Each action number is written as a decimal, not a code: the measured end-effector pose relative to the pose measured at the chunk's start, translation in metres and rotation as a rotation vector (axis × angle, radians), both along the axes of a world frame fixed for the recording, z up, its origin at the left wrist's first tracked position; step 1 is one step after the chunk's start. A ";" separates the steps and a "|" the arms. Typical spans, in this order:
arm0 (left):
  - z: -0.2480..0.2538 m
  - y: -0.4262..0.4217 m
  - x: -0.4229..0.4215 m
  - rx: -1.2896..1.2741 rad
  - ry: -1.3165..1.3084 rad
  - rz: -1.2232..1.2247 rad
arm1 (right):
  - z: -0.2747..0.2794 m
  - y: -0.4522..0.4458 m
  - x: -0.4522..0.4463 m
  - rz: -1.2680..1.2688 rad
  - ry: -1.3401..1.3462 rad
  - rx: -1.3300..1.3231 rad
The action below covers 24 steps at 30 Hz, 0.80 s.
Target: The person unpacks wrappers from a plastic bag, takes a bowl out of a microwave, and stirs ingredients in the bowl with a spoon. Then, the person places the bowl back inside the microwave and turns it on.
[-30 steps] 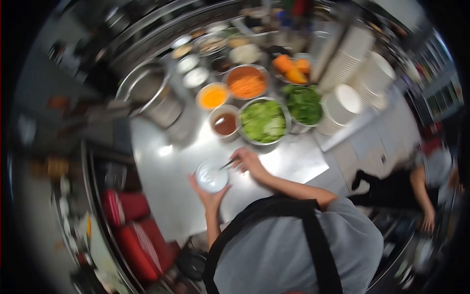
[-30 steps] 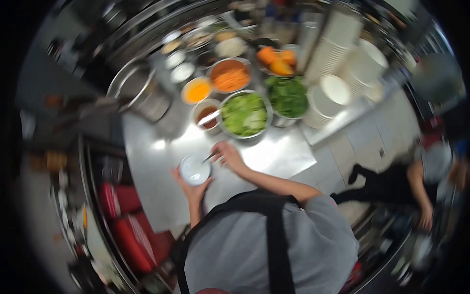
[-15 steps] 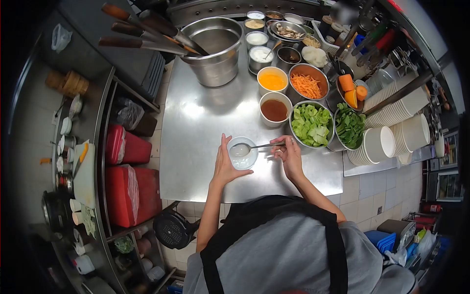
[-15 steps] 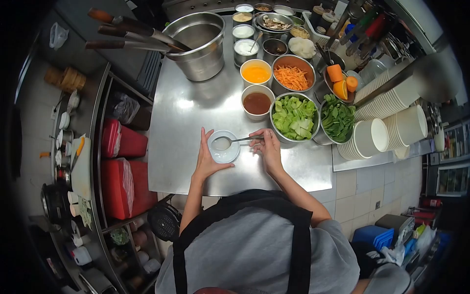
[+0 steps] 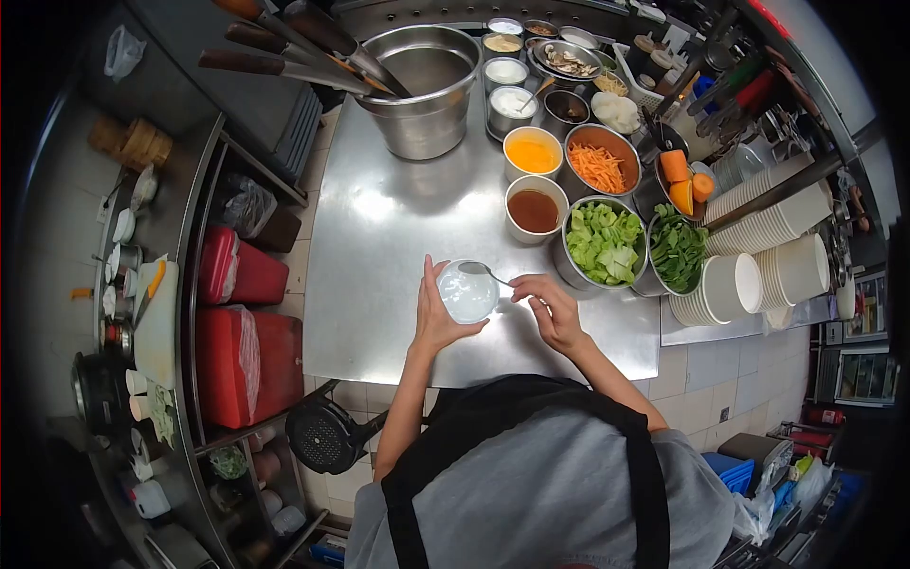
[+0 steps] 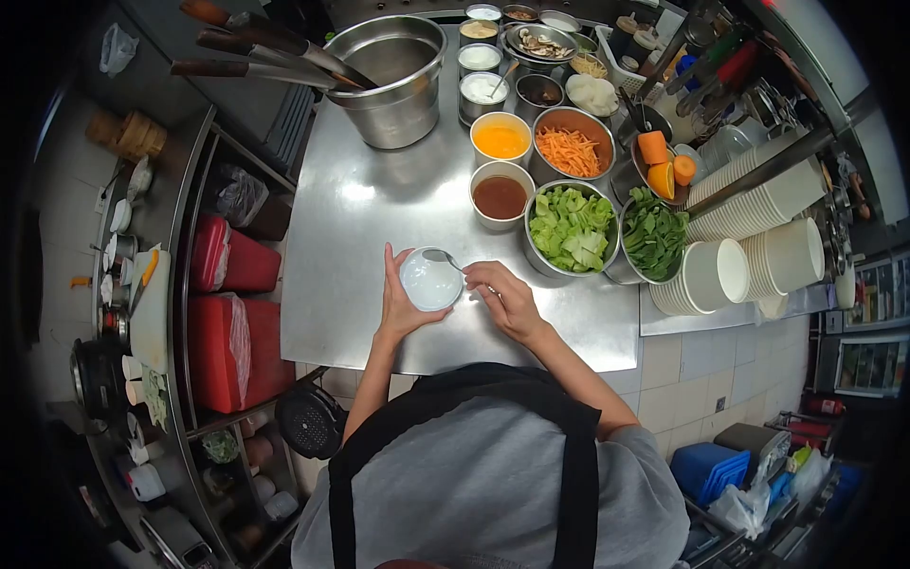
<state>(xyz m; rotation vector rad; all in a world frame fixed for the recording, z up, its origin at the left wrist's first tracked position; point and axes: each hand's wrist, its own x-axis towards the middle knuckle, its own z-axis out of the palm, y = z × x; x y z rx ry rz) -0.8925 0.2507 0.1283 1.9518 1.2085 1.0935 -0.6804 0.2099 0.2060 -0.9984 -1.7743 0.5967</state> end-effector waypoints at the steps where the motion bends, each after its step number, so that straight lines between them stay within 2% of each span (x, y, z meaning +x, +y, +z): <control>1: 0.000 -0.001 0.000 0.005 -0.001 0.003 | -0.001 0.001 0.000 -0.001 0.000 -0.005; 6: 0.004 -0.009 -0.001 -0.016 -0.013 0.046 | -0.010 0.002 0.002 -0.026 0.047 -0.071; 9: 0.013 -0.015 -0.003 -0.012 -0.008 0.077 | -0.014 -0.001 -0.002 -0.049 0.242 -0.246; 15: 0.027 -0.033 -0.006 0.005 -0.059 0.163 | -0.015 -0.005 -0.006 -0.067 0.578 -0.401; 19: 0.038 -0.051 -0.009 0.015 -0.080 0.240 | -0.006 -0.009 -0.007 -0.038 0.592 -0.524; 24: 0.050 -0.084 -0.010 0.040 -0.033 0.353 | 0.000 -0.015 -0.006 0.083 0.734 -0.672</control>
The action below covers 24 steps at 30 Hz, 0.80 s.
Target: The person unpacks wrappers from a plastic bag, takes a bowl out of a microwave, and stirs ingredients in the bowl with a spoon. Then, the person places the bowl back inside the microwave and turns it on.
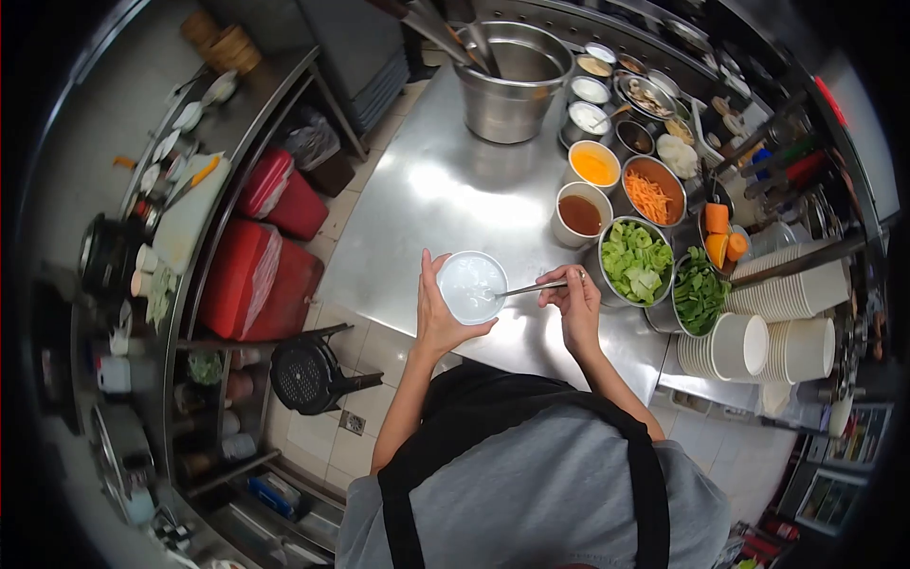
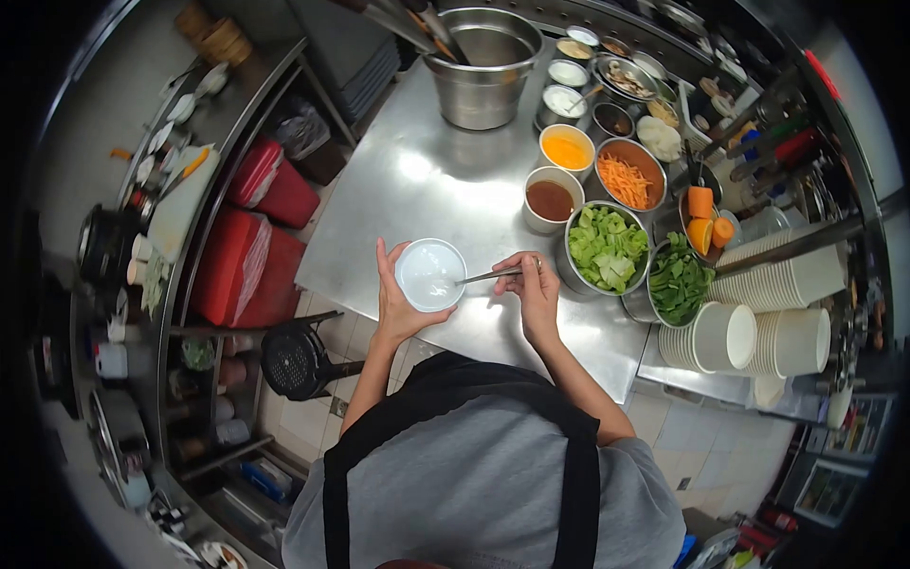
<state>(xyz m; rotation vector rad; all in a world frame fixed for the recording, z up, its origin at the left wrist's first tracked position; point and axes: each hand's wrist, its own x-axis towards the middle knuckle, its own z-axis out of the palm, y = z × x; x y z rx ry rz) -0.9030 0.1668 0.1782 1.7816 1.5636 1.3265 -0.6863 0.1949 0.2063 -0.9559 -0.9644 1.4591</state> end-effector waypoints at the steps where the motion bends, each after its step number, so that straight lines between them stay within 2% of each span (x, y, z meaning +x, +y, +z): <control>1: 0.003 -0.006 0.000 0.007 0.001 0.023 | 0.002 -0.001 0.000 0.024 0.037 -0.019; 4: 0.013 -0.032 0.002 -0.027 0.076 0.103 | 0.009 -0.008 0.000 0.085 0.055 -0.018; 13: 0.027 -0.114 0.019 0.041 -0.110 0.302 | 0.038 -0.038 -0.002 0.298 0.092 0.050; 24: 0.048 -0.209 0.037 0.047 -0.057 0.620 | 0.062 -0.088 -0.018 0.672 0.092 0.264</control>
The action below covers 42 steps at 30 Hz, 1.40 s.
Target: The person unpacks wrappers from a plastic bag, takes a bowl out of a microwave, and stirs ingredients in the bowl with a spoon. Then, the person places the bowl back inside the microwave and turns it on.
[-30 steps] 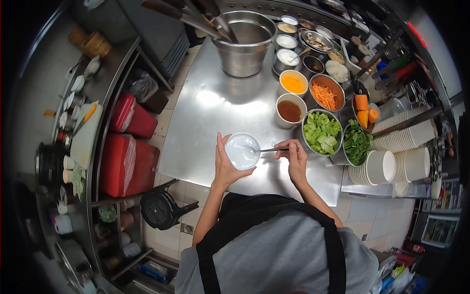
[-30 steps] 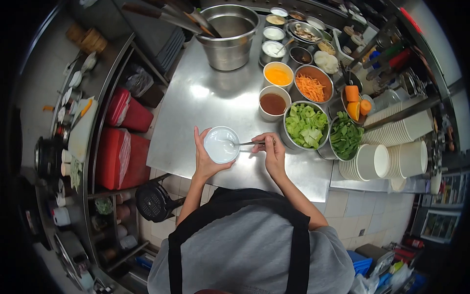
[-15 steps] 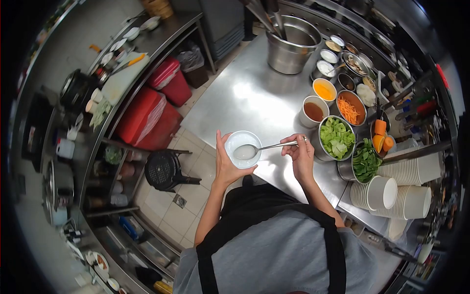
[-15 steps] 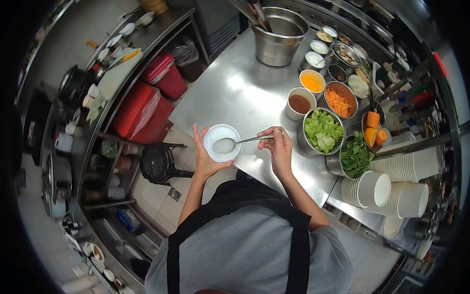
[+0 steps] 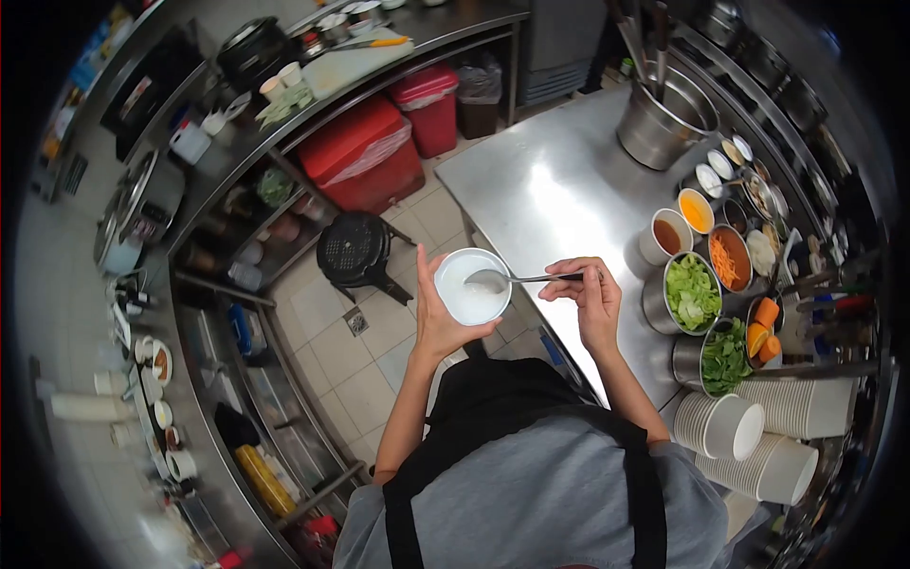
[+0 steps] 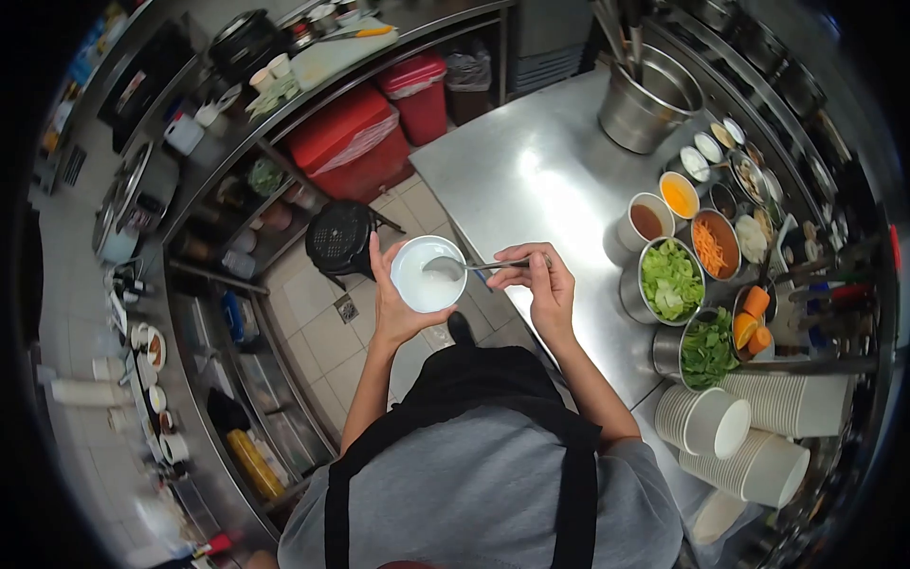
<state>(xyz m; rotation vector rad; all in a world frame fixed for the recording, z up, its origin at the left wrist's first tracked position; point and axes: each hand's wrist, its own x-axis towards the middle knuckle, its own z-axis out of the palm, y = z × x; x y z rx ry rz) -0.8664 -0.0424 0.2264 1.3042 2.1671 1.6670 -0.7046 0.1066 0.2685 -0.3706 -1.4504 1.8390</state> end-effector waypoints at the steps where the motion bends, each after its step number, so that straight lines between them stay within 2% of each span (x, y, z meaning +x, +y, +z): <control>1: 0.001 -0.007 0.000 -0.003 -0.014 0.021 | 0.001 -0.004 -0.003 0.047 0.016 -0.004; 9: 0.013 -0.062 -0.021 0.088 -0.049 0.168 | -0.010 -0.040 -0.042 0.288 0.125 0.026; 15: 0.019 -0.105 -0.065 0.064 -0.005 0.261 | -0.008 -0.076 -0.119 0.412 0.165 -0.003; 26: 0.018 -0.196 -0.179 0.050 0.049 0.395 | -0.001 -0.145 -0.282 0.511 0.203 0.042; 42: 0.013 -0.299 -0.317 -0.013 0.060 0.532 | -0.015 -0.233 -0.421 0.670 0.189 -0.101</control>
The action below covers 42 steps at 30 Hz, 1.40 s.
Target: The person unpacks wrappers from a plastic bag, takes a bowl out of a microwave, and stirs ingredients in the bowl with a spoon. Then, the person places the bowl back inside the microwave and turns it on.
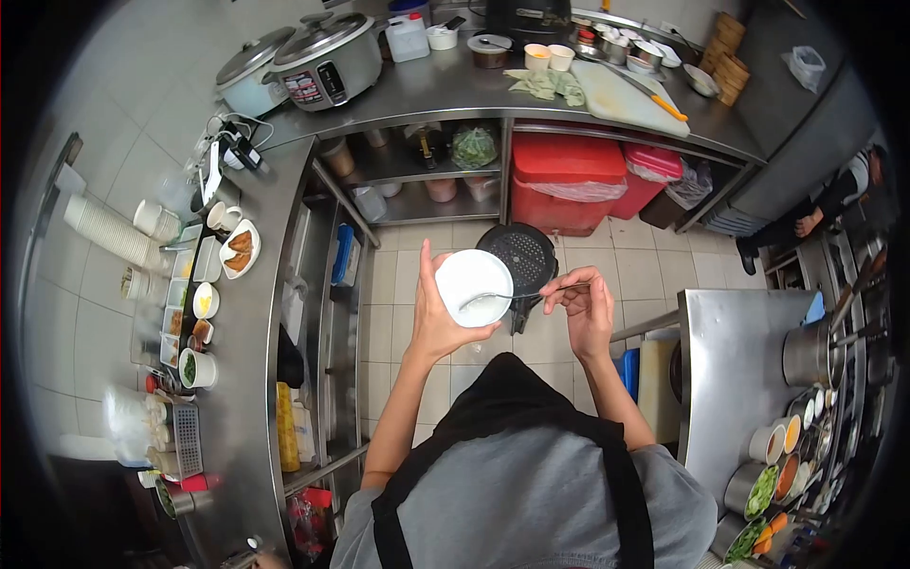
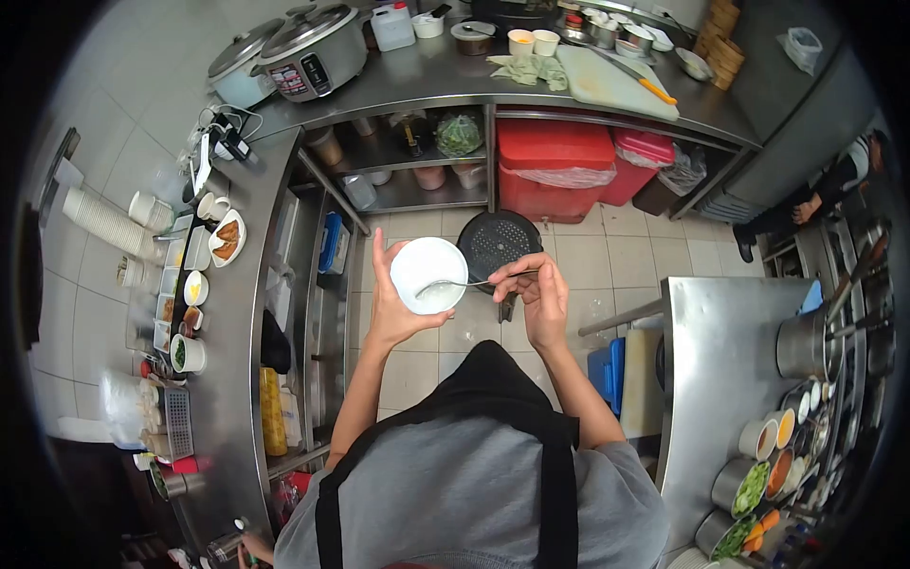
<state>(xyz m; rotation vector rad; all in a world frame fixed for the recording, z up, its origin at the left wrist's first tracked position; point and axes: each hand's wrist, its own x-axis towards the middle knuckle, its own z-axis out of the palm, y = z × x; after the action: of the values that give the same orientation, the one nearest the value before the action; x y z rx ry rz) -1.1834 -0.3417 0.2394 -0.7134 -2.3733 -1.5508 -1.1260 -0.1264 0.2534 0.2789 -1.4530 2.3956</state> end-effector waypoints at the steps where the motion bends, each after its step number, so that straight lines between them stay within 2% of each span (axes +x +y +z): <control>1: 0.000 -0.004 -0.009 -0.002 -0.006 0.010 | -0.001 -0.005 -0.012 0.010 -0.003 -0.004; 14: 0.012 -0.016 -0.148 0.015 0.005 0.086 | 0.009 -0.024 -0.206 0.093 0.068 -0.016; 26: 0.005 -0.012 -0.284 -0.025 0.021 0.130 | 0.000 -0.017 -0.333 -0.012 -0.140 -0.021; 36: -0.002 -0.025 -0.418 -0.045 -0.013 0.052 | -0.015 -0.033 -0.437 -0.110 -0.290 -0.220; 42: -0.006 -0.036 -0.517 -0.047 0.040 -0.055 | -0.005 -0.048 -0.509 -0.246 -0.243 -0.244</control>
<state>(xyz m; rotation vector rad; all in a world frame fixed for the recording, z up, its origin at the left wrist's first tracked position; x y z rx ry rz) -1.7001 -0.3773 0.2331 -0.8182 -2.3872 -1.4920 -1.6345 -0.1744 0.2484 -0.2428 -1.1885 2.4294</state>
